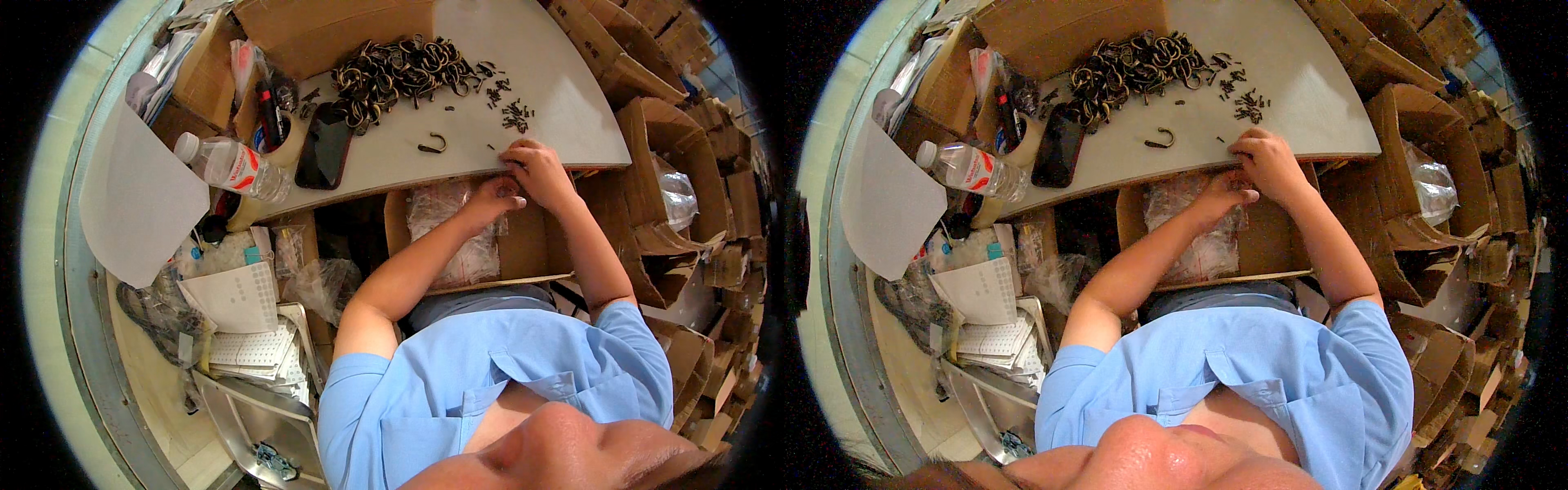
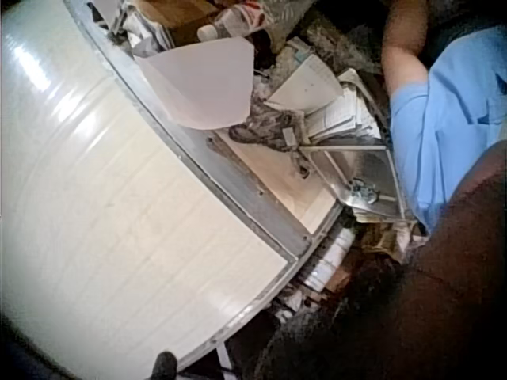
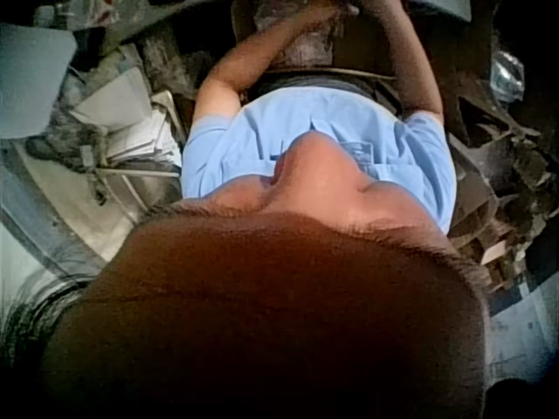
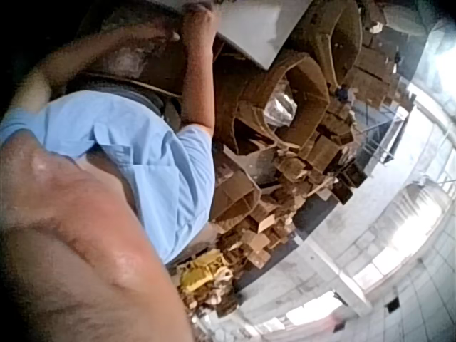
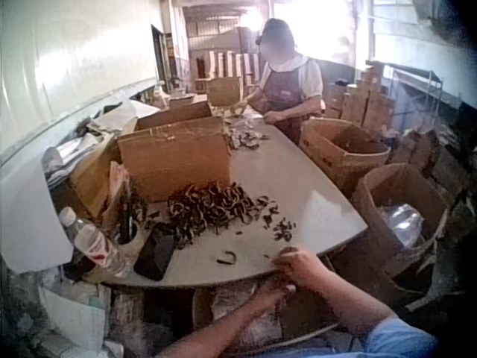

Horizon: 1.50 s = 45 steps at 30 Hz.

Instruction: The person sorts small metal hooks and ring hardware into small plastic bags by hand while working at a desk surrounded by cardboard boxes.

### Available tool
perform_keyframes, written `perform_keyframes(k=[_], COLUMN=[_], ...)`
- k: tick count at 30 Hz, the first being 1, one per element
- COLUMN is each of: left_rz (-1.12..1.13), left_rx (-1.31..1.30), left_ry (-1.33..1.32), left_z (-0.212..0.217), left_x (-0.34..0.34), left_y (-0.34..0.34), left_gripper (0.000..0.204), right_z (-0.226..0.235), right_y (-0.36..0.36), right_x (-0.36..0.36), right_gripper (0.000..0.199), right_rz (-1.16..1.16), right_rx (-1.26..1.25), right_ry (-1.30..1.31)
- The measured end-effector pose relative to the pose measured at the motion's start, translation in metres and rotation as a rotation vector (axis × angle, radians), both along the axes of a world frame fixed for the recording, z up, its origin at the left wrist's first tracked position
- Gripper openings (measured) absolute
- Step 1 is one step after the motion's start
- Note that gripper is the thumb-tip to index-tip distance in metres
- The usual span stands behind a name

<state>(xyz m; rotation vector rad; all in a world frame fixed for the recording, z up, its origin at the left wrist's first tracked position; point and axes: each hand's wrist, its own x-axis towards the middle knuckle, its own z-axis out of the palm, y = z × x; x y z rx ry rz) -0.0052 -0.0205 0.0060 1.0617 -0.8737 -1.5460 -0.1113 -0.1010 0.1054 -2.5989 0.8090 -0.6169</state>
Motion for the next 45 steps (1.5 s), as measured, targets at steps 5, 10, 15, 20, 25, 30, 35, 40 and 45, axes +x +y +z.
perform_keyframes(k=[5, 10, 15, 20, 25, 30, 35, 40, 45], left_rz=[0.031, -0.017, 0.013, -0.071, -0.057, -0.062, -0.098, -0.045, 0.005], left_rx=[-0.049, -0.053, -0.070, -0.088, -0.075, -0.146, -0.124, -0.204, -0.229], left_ry=[0.121, 0.016, -0.146, -0.171, -0.189, -0.201, -0.192, -0.106, -0.121], left_z=[-0.004, 0.000, -0.008, -0.012, 0.010, -0.002, -0.003, -0.008, 0.008], left_x=[0.006, 0.002, 0.003, 0.007, 0.015, 0.014, 0.013, 0.012, 0.022], left_y=[0.003, 0.000, 0.004, 0.009, 0.017, 0.011, 0.014, 0.013, 0.020], left_gripper=[0.038, 0.033, 0.034, 0.039, 0.039, 0.039, 0.036, 0.039, 0.043], right_z=[0.025, 0.001, 0.008, 0.010, 0.026, 0.046, 0.045, 0.004, 0.015], right_y=[0.004, -0.061, -0.099, -0.120, -0.109, -0.049, 0.009, 0.012, 0.017], right_x=[0.002, 0.029, 0.079, 0.089, 0.078, 0.080, 0.113, 0.129, 0.103], right_gripper=[0.019, 0.023, 0.026, 0.021, 0.018, 0.021, 0.026, 0.021, 0.018], right_rz=[0.142, -0.052, 0.006, 0.193, 0.078, 0.213, 0.345, 0.355, 0.321], right_rx=[0.271, 0.041, -0.211, -0.245, -0.060, 0.286, 0.063, -0.074, -0.020], right_ry=[0.132, -0.005, 0.061, 0.249, -0.062, -0.034, 0.298, 0.179, 0.086])
